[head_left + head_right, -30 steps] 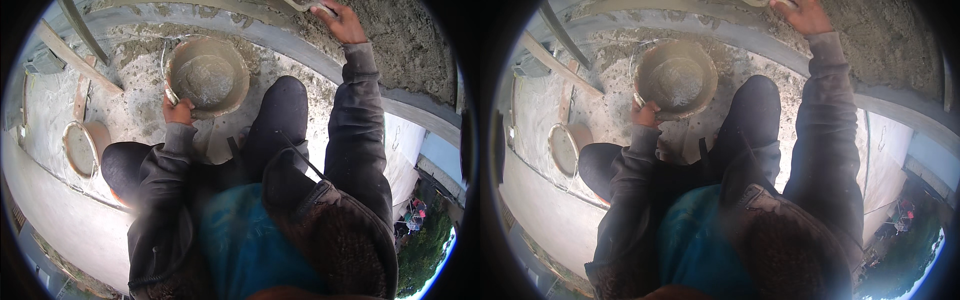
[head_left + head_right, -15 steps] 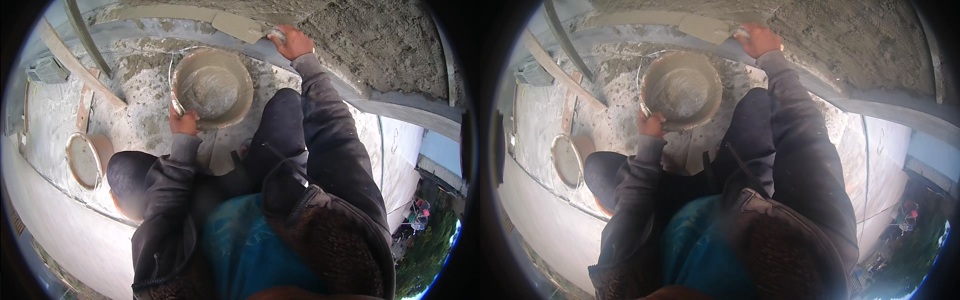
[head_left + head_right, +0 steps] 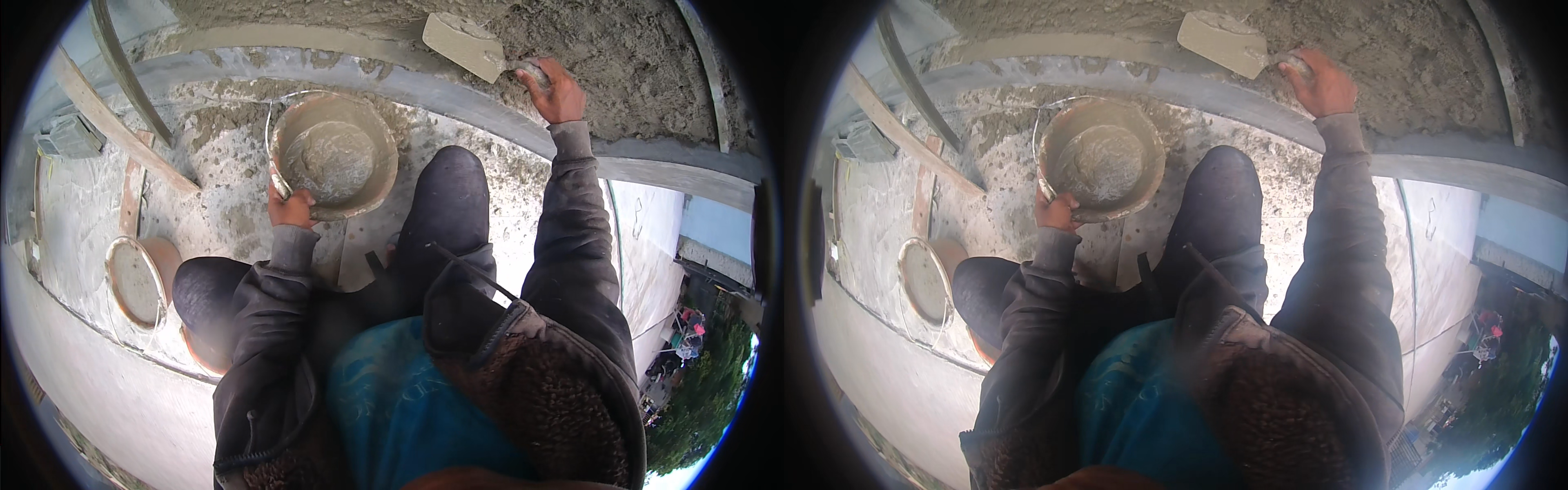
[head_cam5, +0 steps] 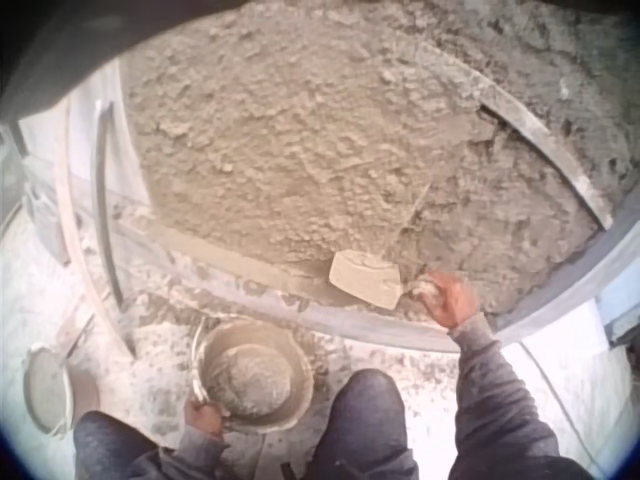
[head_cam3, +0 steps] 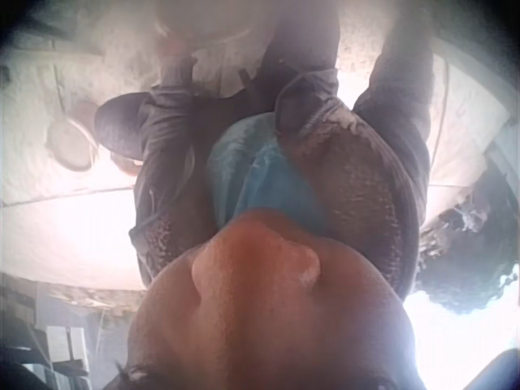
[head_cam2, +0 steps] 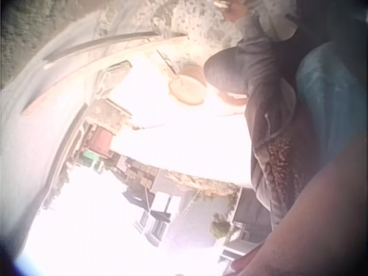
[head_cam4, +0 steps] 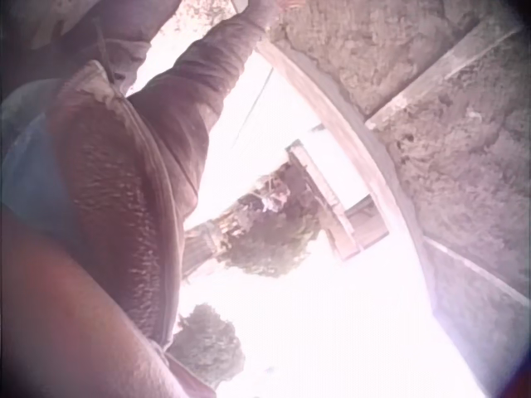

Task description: The person scoops cement from a bucket with a trowel and applies it to a concrete floor, smoothing the surface. They repeatedly transfer cement and use a straightedge to level the applied material.

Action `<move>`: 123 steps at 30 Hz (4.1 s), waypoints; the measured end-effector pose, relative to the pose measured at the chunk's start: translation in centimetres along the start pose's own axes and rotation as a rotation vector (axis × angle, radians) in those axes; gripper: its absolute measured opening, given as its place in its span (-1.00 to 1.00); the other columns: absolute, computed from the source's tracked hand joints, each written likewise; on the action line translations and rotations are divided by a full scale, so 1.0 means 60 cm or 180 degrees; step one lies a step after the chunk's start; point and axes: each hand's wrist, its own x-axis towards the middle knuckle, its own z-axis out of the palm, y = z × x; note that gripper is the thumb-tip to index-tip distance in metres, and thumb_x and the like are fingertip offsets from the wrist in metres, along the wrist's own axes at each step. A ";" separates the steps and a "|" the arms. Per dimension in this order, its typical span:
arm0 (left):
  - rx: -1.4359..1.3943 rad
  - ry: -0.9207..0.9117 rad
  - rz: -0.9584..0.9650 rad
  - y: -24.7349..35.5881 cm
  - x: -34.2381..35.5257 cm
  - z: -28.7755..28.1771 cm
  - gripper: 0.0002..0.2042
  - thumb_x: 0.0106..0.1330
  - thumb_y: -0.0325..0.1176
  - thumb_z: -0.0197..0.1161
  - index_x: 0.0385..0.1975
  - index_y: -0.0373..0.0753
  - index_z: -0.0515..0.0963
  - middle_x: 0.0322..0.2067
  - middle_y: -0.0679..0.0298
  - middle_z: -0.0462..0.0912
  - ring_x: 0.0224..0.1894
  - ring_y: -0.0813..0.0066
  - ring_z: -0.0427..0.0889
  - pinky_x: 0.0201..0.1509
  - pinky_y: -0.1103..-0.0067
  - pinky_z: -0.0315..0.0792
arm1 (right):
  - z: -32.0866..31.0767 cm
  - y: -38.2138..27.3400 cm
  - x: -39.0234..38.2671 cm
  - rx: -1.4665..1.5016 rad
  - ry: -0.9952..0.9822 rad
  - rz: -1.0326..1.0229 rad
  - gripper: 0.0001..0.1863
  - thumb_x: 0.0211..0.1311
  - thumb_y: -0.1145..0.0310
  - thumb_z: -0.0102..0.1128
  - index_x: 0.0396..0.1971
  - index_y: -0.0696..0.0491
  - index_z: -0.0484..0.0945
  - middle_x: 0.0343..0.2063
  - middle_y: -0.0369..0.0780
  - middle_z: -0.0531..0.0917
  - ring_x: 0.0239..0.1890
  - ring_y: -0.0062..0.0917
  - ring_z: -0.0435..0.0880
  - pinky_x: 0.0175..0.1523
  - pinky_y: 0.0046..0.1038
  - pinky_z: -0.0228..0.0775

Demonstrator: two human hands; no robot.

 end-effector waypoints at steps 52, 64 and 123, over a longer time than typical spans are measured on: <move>0.0234 0.0128 -0.0023 0.016 0.002 0.000 -0.29 0.16 -0.71 0.03 0.38 -0.04 0.28 -0.30 0.30 0.60 -0.60 0.55 0.44 -0.65 0.55 0.32 | -0.119 -0.121 0.030 -0.0475 0.0860 -0.0161 -0.74 0.11 0.13 0.42 -0.24 -0.10 0.69 -0.28 -0.32 0.69 -0.26 -0.37 0.69 -0.26 -0.32 0.50; 0.0197 0.0472 -0.0072 0.013 0.003 -0.011 -0.31 0.12 -0.70 0.06 0.35 -0.15 0.30 -0.28 0.28 0.59 -0.56 0.58 0.45 -0.63 0.59 0.33 | -0.110 -0.315 0.047 0.1836 -0.1093 -0.1145 -0.69 0.19 0.22 0.40 -0.17 0.11 0.66 -0.34 -0.18 0.68 -0.23 -0.42 0.67 -0.09 -0.48 0.46; -0.0471 0.0868 0.0611 0.112 0.047 -0.135 -0.27 0.14 -0.78 0.00 0.41 -0.24 0.19 -0.04 0.23 0.57 -0.36 0.57 0.53 -0.45 0.64 0.41 | -0.192 -0.490 0.292 0.1814 -0.1102 -0.1115 -0.65 0.26 0.13 0.30 -0.15 0.11 0.63 -0.37 -0.20 0.67 -0.32 -0.45 0.61 -0.18 -0.39 0.44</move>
